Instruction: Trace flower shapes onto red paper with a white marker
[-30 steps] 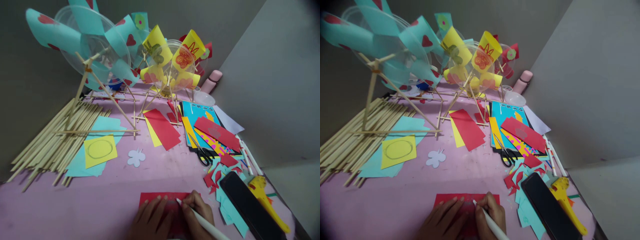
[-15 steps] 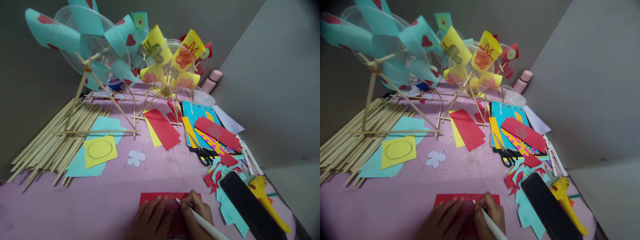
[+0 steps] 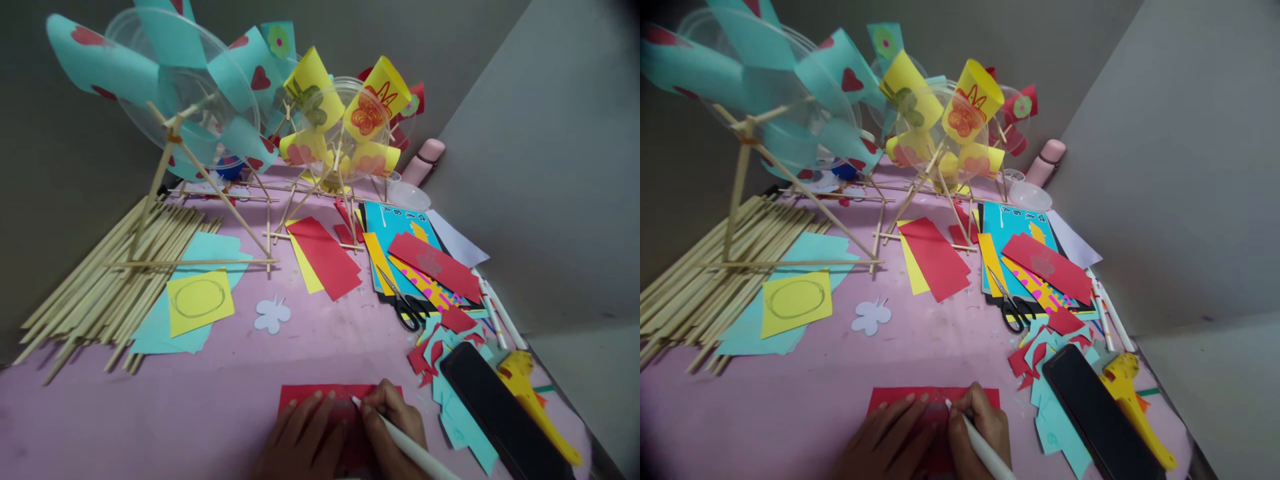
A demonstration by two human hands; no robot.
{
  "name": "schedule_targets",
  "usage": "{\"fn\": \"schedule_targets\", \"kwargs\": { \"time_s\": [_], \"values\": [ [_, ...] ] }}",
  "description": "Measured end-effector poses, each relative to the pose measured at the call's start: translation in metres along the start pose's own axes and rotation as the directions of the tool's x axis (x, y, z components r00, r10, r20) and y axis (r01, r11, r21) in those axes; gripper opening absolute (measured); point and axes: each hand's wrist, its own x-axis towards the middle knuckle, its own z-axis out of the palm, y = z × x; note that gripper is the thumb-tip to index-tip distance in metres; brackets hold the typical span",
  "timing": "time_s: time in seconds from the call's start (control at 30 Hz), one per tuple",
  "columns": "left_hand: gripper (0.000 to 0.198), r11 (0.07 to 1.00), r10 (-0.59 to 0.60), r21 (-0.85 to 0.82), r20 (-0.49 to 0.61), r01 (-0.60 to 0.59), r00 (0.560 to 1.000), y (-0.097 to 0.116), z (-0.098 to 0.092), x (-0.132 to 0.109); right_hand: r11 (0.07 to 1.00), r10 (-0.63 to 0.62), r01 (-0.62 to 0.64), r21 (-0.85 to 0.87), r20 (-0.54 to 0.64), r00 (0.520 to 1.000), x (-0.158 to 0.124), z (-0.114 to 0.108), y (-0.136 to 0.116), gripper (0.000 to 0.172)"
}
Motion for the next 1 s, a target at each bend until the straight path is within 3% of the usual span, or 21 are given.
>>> {"fn": "schedule_targets", "kwargs": {
  "time_s": [0.27, 0.63, 0.87, 1.0],
  "values": [
    [0.030, 1.000, 0.015, 0.017, 0.036, -0.015, 0.999, 0.000, 0.001, -0.003, 1.000, -0.016, 0.017, 0.010, -0.021, 1.000, 0.000, 0.000, -0.001, 0.022],
    [0.031, 1.000, 0.005, 0.003, 0.006, -0.005, 1.000, 0.000, -0.002, 0.000, 0.999, -0.014, 0.013, 0.029, 0.016, 1.000, 0.000, -0.002, -0.001, 0.020],
    [0.029, 1.000, -0.008, -0.015, 0.001, 0.008, 1.000, 0.000, 0.001, 0.001, 0.983, 0.031, -0.027, 0.184, -0.021, 0.999, 0.001, -0.003, 0.011, 0.020],
    [0.029, 1.000, -0.024, -0.013, 0.009, 0.024, 1.000, 0.000, 0.001, 0.000, 0.990, 0.000, 0.000, 0.141, -0.005, 1.000, 0.001, -0.003, 0.010, 0.020]
  ]
}}
